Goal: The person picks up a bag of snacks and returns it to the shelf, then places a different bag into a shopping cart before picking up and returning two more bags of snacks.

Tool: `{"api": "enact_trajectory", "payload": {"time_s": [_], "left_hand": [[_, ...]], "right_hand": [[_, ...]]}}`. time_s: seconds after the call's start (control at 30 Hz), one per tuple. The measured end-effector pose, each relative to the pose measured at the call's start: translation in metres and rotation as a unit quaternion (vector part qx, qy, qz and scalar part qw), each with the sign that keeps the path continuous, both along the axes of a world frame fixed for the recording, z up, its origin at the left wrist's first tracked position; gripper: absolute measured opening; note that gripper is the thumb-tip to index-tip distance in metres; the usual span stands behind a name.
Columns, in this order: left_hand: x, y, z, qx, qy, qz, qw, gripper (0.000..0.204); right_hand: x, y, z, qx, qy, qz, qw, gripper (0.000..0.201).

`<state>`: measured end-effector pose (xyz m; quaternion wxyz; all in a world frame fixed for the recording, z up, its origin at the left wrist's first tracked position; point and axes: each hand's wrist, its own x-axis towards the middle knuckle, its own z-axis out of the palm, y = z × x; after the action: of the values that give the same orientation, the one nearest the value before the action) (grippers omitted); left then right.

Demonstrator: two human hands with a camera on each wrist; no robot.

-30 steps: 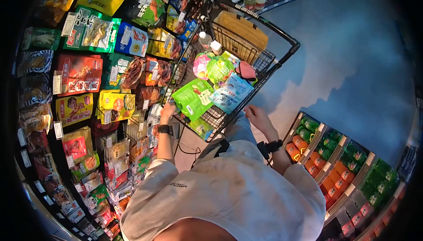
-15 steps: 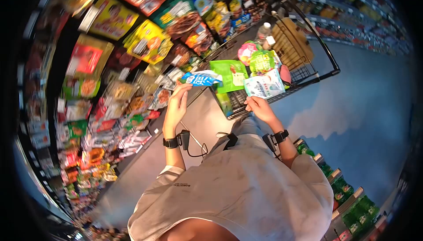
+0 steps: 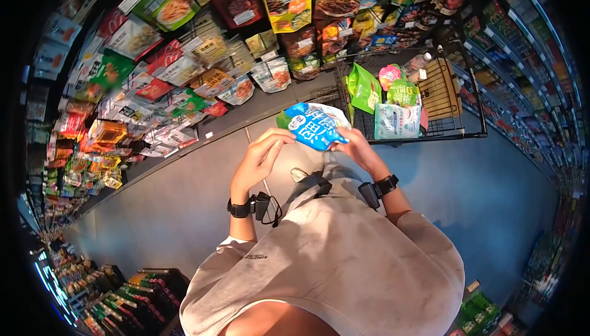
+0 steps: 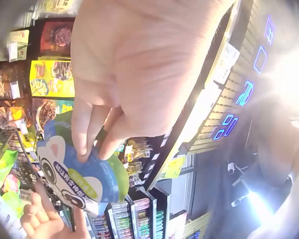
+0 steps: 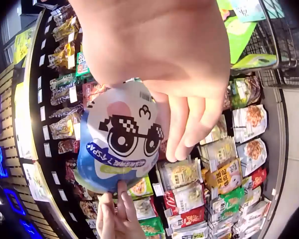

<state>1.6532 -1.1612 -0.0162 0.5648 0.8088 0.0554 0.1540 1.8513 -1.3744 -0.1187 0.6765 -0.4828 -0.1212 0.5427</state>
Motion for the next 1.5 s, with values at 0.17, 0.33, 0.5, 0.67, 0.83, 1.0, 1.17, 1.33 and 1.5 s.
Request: {"api": "enact_trajectory", "payload": {"time_s": [0.17,0.33,0.5,0.67,0.83,1.0,1.17,1.33,1.5], "left_hand": [[-0.016,0.003,-0.010,-0.029,0.023,0.160,0.986,0.017],[-0.015,-0.008,-0.025,0.020,0.069,0.312,0.947,0.069],[-0.042,-0.009,0.000,-0.208,0.008,0.332,0.920,0.079],[-0.115,0.007,-0.004,-0.217,0.016,0.367,0.904,0.041],[-0.190,0.016,-0.001,-0.207,0.004,0.422,0.883,0.046],[-0.303,0.025,-0.007,-0.173,-0.027,0.467,0.867,0.048],[-0.427,0.026,0.000,-0.137,-0.048,0.543,0.827,0.061],[-0.516,0.027,0.001,-0.224,-0.127,0.569,0.781,0.095],[-0.589,0.054,-0.012,-0.307,-0.201,0.534,0.762,0.103]], "right_hand": [[-0.008,0.026,0.010,0.047,-0.011,0.055,0.997,0.027],[-0.006,0.058,0.002,0.042,-0.124,0.114,0.985,0.026],[-0.036,0.095,0.007,0.063,-0.060,0.190,0.978,0.023],[-0.079,0.139,0.019,0.109,-0.083,0.203,0.969,0.069],[-0.130,0.187,0.050,0.186,-0.069,0.263,0.944,0.085],[-0.229,0.240,0.048,0.181,-0.217,0.388,0.877,0.060],[-0.367,0.288,0.073,0.187,-0.200,0.449,0.851,0.070],[-0.480,0.332,0.089,0.204,-0.225,0.504,0.809,0.074],[-0.557,0.381,0.087,0.197,-0.241,0.539,0.783,0.072]]}}
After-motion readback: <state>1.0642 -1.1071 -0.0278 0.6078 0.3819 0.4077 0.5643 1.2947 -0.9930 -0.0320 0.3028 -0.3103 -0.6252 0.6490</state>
